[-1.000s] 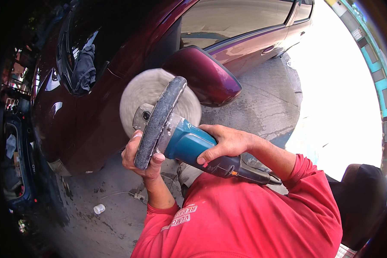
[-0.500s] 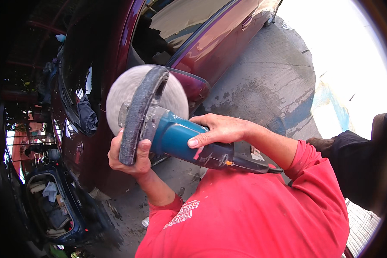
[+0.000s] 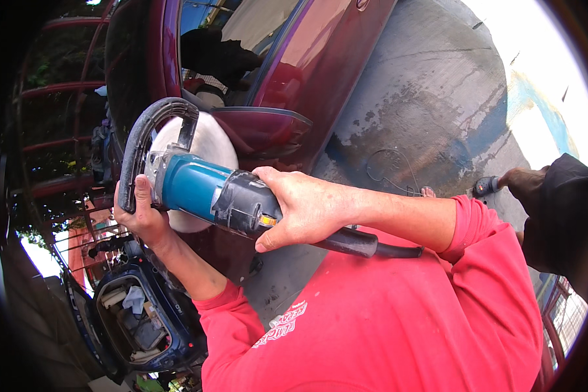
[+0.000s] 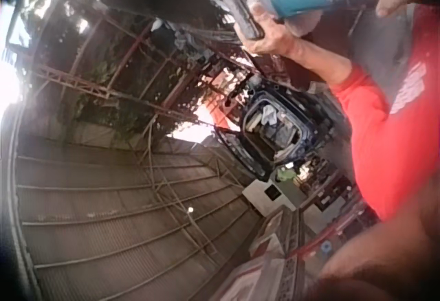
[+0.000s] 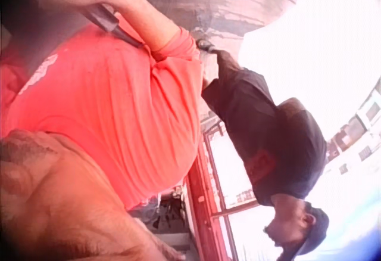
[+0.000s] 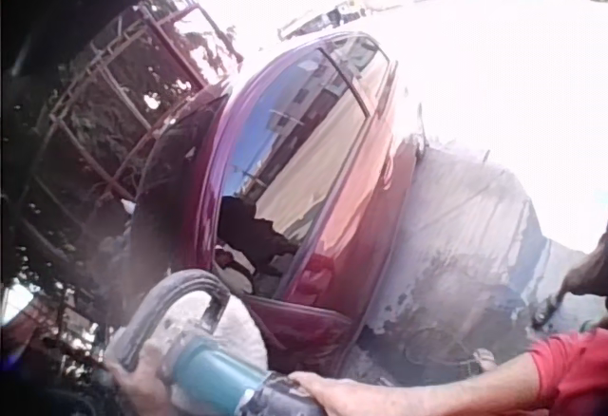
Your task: The person uses a rotary polisher with a buffing pad to polish the side mirror and adjacent door panel of a maroon car. The person moves the tool across the curved surfaces and briefly wipes the area with a cloth.
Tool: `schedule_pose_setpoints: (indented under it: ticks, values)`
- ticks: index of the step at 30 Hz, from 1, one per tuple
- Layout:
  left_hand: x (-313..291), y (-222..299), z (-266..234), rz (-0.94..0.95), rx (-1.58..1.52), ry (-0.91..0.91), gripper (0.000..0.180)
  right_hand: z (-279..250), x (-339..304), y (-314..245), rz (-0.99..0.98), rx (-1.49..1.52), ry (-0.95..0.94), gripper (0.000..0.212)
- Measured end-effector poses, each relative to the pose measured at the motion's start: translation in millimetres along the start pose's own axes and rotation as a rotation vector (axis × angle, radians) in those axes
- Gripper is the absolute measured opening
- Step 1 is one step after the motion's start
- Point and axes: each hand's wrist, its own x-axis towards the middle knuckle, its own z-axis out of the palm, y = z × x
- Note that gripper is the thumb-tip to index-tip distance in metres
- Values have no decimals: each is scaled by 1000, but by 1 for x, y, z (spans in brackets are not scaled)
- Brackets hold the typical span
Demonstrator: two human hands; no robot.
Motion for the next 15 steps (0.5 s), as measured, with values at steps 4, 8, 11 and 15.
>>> schedule_pose_setpoints:
  ticks: [4,8,11,15]
  values:
    - [-16,7,10,113,30,-77,28,-3,-27,-8,-14,34,15,104]
    - [-25,18,22,80,17,-49,30,-6,-39,-3,-30,17,24,104]
    - [-21,29,27,32,16,-80,30,-6,-46,3,-55,-1,60,104]
    - [-46,42,43,12,-43,-134,29,-15,-80,3,7,10,68,109]
